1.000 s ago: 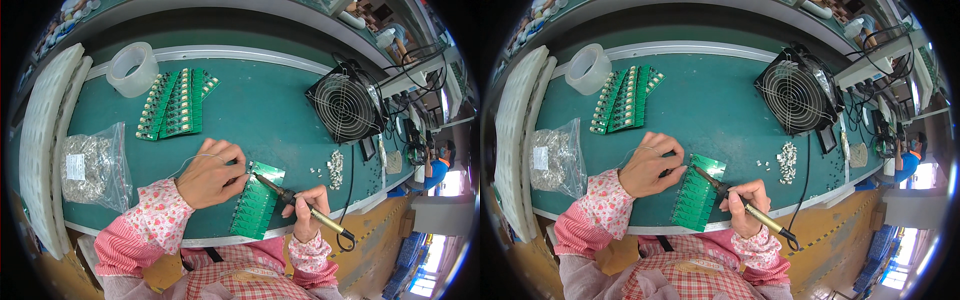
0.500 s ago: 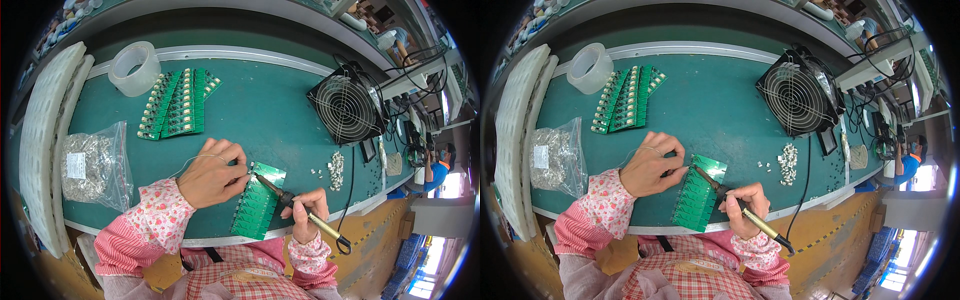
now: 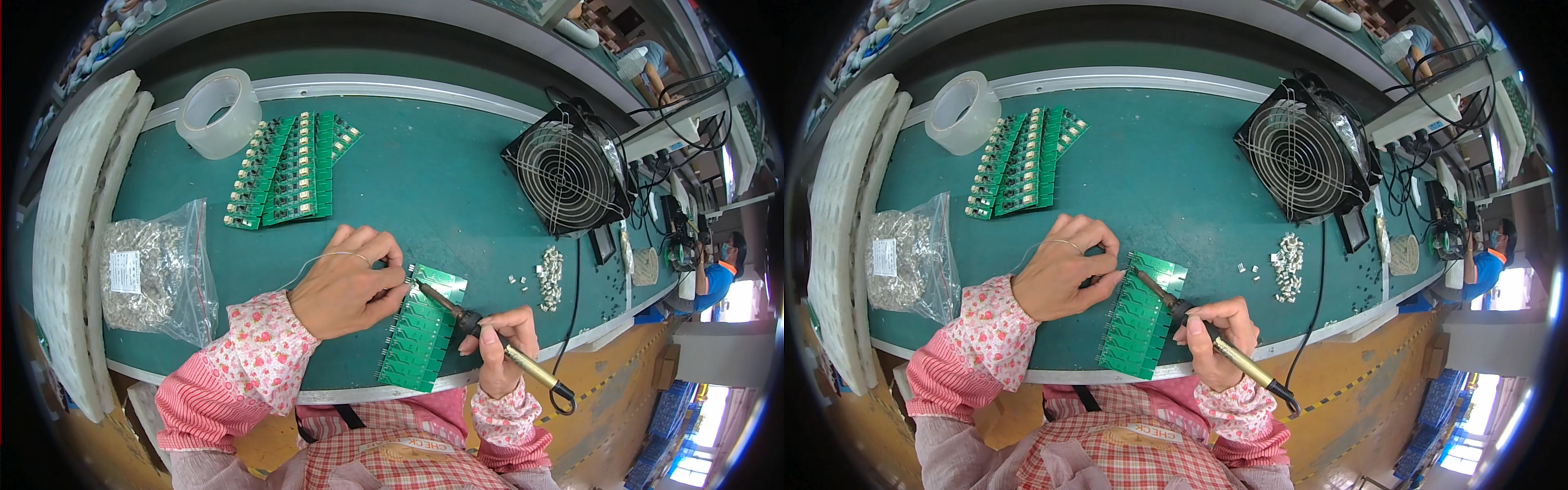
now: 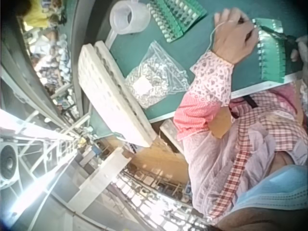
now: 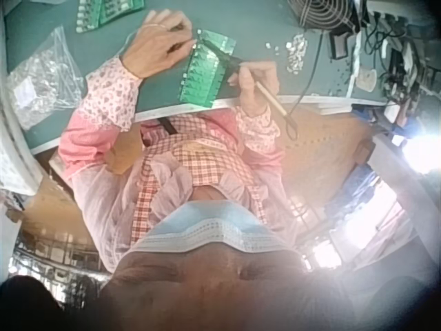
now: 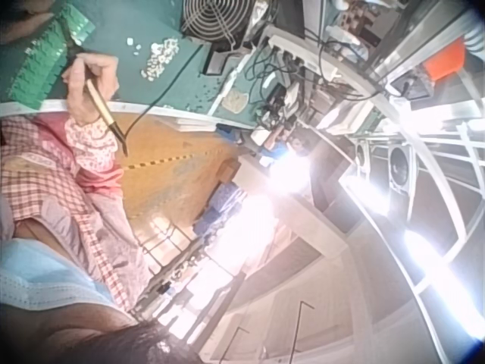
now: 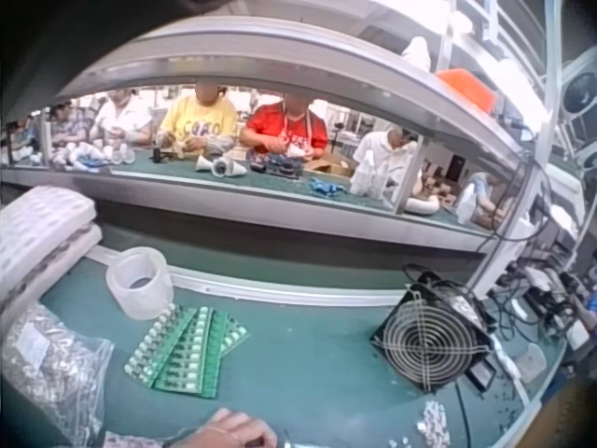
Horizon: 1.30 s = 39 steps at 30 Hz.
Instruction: The person retrieves a circuit board panel from packaging, inserts small electronic components into the board by hand, and solders them using a soldering iron and solder wire.
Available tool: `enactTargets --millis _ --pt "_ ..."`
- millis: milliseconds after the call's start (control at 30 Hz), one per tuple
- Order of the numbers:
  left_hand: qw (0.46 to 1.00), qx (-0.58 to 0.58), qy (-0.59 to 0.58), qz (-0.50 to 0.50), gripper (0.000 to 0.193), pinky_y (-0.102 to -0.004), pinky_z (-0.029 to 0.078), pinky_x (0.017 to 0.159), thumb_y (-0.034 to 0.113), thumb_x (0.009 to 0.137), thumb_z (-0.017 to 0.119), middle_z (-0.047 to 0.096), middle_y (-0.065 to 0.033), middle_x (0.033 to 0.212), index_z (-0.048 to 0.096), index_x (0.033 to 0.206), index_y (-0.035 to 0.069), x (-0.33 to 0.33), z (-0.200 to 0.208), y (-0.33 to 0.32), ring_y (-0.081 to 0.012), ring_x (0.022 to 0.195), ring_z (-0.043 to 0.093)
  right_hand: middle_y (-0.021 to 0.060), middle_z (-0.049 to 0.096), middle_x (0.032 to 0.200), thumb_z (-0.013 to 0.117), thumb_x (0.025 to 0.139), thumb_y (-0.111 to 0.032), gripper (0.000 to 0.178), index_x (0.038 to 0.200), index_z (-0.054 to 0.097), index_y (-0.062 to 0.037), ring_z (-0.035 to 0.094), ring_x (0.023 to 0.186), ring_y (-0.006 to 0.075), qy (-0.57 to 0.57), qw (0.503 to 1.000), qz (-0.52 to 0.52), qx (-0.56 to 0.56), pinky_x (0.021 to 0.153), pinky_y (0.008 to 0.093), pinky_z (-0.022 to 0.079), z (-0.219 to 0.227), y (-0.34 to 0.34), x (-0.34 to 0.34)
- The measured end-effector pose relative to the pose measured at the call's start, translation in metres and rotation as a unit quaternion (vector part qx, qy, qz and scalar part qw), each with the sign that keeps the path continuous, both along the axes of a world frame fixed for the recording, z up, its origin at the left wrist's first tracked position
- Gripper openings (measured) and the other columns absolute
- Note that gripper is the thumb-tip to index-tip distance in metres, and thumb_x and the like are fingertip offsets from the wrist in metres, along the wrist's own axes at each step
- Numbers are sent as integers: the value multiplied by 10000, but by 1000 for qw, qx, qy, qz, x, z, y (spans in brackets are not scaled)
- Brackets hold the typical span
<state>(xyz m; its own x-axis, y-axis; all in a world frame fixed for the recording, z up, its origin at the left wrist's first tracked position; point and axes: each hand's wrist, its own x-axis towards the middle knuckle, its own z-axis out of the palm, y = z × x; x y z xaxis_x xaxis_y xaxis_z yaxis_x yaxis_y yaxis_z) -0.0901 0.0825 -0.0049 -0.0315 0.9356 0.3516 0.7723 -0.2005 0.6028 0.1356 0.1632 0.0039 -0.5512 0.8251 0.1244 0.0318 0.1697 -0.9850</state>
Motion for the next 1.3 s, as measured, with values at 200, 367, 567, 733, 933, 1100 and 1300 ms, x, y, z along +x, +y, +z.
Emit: enactTargets --millis 200,367,567,733,933,1100,1300 --pt "1000 -6 6 -2 88 -346 333 742 121 751 677 514 -26 888 615 722 66 0 0 0 -215 842 472 114 623 622 590 871 -108 180 887 476 30 598 523 119 4 1000 6 -2 497 238 499 1 0 -1" --pt "1000 -10 10 -2 87 -345 332 741 122 749 678 511 -26 886 614 723 69 0 0 1 -215 845 473 106 621 628 591 872 -109 176 879 481 29 599 529 115 -1 1000 12 3 500 237 499 1 1 -1" --pt "1000 -13 17 -6 92 -345 333 742 126 748 679 505 -30 892 610 720 72 1 1 1 -217 852 472 101 570 709 575 862 -153 208 891 445 8 594 518 148 -36 998 35 30 472 252 489 2 1 1" --pt "999 -5 38 3 115 -357 339 745 115 751 667 506 -46 896 566 736 63 2 4 -1 -226 844 471 96 619 618 616 846 -71 141 882 514 19 614 525 130 -9 996 15 84 505 239 496 -4 -1 4" --pt "986 -2 164 4 157 -393 361 766 150 695 651 512 -59 876 539 766 66 24 34 -15 -224 836 502 66 557 693 693 766 -55 171 926 634 -58 568 542 163 -53 971 -10 232 496 264 461 15 -4 10" --pt "982 -2 185 -34 159 -401 370 815 214 720 663 505 -20 795 548 758 111 62 39 -46 -180 857 523 35 459 804 750 640 -104 328 951 695 -192 502 677 197 -173 894 110 397 565 311 419 19 -16 11" --pt "987 -23 102 124 207 -478 314 893 238 693 749 528 29 773 566 681 142 71 23 -83 -175 865 519 34 448 793 735 627 -113 287 896 673 -194 488 697 199 -196 875 149 418 588 320 407 18 -20 20"
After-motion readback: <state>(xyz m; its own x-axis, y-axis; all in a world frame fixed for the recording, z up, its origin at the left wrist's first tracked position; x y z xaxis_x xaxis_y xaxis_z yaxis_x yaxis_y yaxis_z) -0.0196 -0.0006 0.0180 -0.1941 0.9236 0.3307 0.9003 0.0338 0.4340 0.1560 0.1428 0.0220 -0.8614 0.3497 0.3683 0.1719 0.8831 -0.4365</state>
